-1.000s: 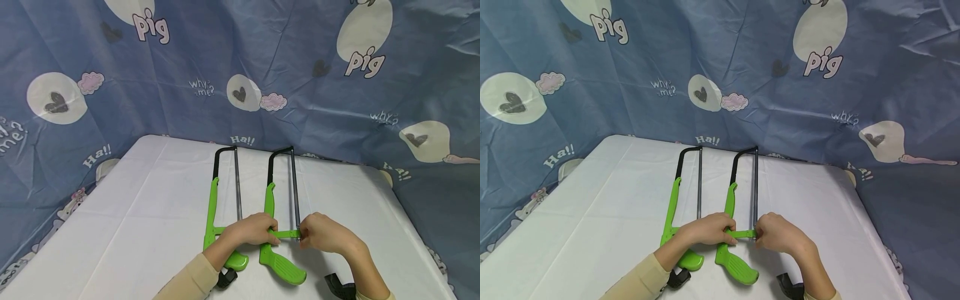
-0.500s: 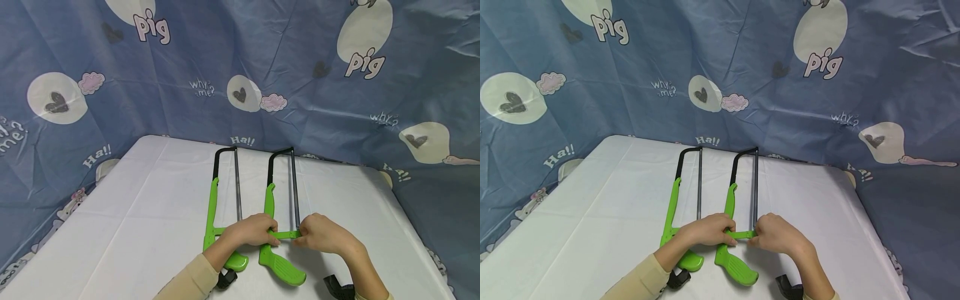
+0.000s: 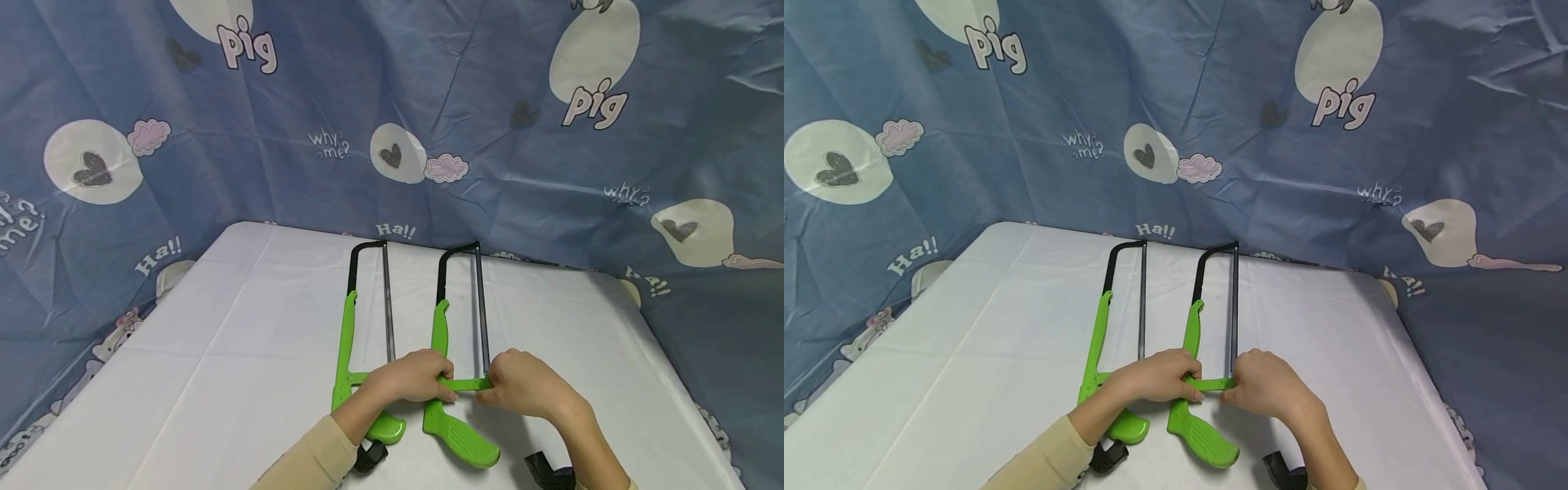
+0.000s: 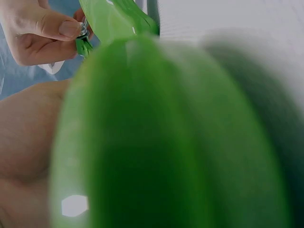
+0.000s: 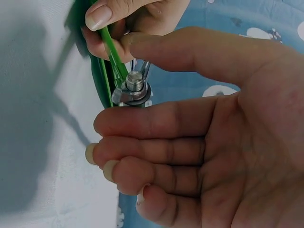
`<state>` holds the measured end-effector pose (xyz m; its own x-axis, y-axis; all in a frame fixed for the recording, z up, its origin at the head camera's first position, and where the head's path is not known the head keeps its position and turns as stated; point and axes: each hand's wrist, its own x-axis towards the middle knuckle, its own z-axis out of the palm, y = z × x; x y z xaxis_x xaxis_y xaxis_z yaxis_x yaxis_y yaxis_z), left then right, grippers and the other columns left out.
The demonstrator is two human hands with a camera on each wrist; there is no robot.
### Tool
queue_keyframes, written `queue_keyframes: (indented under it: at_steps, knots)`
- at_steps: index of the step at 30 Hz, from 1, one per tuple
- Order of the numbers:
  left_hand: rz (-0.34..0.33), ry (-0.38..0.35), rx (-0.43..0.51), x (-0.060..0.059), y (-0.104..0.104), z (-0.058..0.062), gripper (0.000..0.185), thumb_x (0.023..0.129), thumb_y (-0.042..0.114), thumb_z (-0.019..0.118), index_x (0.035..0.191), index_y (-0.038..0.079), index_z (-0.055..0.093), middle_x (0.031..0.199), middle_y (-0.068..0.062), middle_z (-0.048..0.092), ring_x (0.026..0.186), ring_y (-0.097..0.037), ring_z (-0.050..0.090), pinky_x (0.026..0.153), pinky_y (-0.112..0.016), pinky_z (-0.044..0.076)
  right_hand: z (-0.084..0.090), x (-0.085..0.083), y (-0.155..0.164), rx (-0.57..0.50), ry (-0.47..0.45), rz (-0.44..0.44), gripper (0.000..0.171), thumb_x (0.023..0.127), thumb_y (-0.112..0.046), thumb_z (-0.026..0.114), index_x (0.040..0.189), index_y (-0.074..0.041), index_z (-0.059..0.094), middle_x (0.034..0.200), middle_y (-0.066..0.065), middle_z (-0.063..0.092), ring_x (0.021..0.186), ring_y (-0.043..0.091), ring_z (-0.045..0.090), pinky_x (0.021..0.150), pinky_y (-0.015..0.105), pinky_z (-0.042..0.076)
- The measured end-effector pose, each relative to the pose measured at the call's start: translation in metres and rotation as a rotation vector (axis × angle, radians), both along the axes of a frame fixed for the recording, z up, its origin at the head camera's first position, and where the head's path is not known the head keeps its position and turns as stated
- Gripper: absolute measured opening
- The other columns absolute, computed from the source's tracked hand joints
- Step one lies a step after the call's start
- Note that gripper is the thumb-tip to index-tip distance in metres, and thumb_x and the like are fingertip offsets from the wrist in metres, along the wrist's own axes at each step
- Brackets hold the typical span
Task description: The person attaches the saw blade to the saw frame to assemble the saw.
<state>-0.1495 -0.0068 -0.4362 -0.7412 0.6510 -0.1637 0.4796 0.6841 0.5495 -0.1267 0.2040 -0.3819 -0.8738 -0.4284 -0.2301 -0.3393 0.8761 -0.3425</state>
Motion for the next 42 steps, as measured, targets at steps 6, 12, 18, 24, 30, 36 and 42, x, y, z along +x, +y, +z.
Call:
queue_keyframes:
  at_steps: [6, 12, 18, 24, 30, 36, 42]
  knots:
    - [0.001, 0.008, 0.011, 0.000, 0.000, -0.001, 0.025, 0.090, 0.036, 0.072, 0.076, 0.021, 0.059, 0.079, 0.010, 0.049, 0.072, -0.005, 0.043, 0.064, -0.019, 0.036, -0.001, -0.001, 0.001, 0.015, -0.005, -0.007, 0.039, 0.076, -0.031, 0.075, 0.049, -0.023, 0.048, 0.047, -0.014, 0.033, 0.047, 0.006, 0.028, 0.045, 0.023, 0.022]
    - [-0.003, 0.013, 0.000, -0.001, 0.000, -0.001, 0.024, 0.090, 0.036, 0.072, 0.076, 0.022, 0.058, 0.080, 0.010, 0.049, 0.073, -0.005, 0.043, 0.065, -0.019, 0.037, -0.001, -0.001, 0.001, 0.007, -0.010, -0.009, 0.040, 0.075, -0.029, 0.074, 0.049, -0.023, 0.045, 0.047, -0.014, 0.032, 0.047, 0.006, 0.027, 0.045, 0.023, 0.021]
    - [-0.001, 0.006, 0.004, -0.001, 0.000, -0.001, 0.025, 0.090, 0.037, 0.072, 0.076, 0.022, 0.058, 0.080, 0.010, 0.049, 0.073, -0.005, 0.043, 0.065, -0.019, 0.036, 0.000, 0.000, 0.002, -0.017, 0.011, 0.014, 0.040, 0.073, -0.021, 0.072, 0.050, -0.024, 0.040, 0.048, -0.014, 0.028, 0.047, 0.006, 0.023, 0.046, 0.023, 0.019]
    - [-0.001, 0.006, 0.012, -0.001, 0.000, -0.002, 0.025, 0.090, 0.037, 0.072, 0.075, 0.022, 0.058, 0.079, 0.010, 0.049, 0.072, -0.005, 0.043, 0.064, -0.019, 0.036, 0.001, -0.001, 0.004, -0.033, -0.021, 0.059, 0.038, 0.074, -0.016, 0.068, 0.051, -0.024, 0.039, 0.049, -0.014, 0.028, 0.048, 0.005, 0.022, 0.046, 0.022, 0.018]
    - [-0.004, -0.002, 0.019, -0.002, 0.000, -0.003, 0.026, 0.090, 0.036, 0.072, 0.075, 0.021, 0.058, 0.078, 0.009, 0.049, 0.071, -0.005, 0.043, 0.063, -0.019, 0.036, 0.002, -0.003, 0.009, -0.066, -0.063, 0.094, 0.037, 0.081, -0.018, 0.070, 0.054, -0.023, 0.045, 0.052, -0.013, 0.034, 0.048, 0.004, 0.028, 0.047, 0.021, 0.023]
    - [-0.012, 0.006, 0.021, -0.003, 0.000, -0.004, 0.027, 0.090, 0.036, 0.072, 0.074, 0.021, 0.057, 0.078, 0.009, 0.048, 0.071, -0.005, 0.042, 0.064, -0.019, 0.035, 0.003, -0.004, 0.012, -0.074, -0.091, 0.126, 0.039, 0.084, -0.018, 0.073, 0.056, -0.022, 0.047, 0.053, -0.013, 0.033, 0.049, 0.004, 0.028, 0.048, 0.020, 0.024]
    - [-0.011, 0.010, 0.017, -0.002, -0.001, -0.004, 0.027, 0.090, 0.036, 0.072, 0.074, 0.020, 0.057, 0.078, 0.009, 0.047, 0.072, -0.005, 0.042, 0.065, -0.018, 0.035, 0.003, -0.004, 0.013, -0.076, -0.103, 0.143, 0.029, 0.084, -0.018, 0.076, 0.061, -0.018, 0.058, 0.056, -0.013, 0.041, 0.052, 0.003, 0.034, 0.050, 0.021, 0.029]
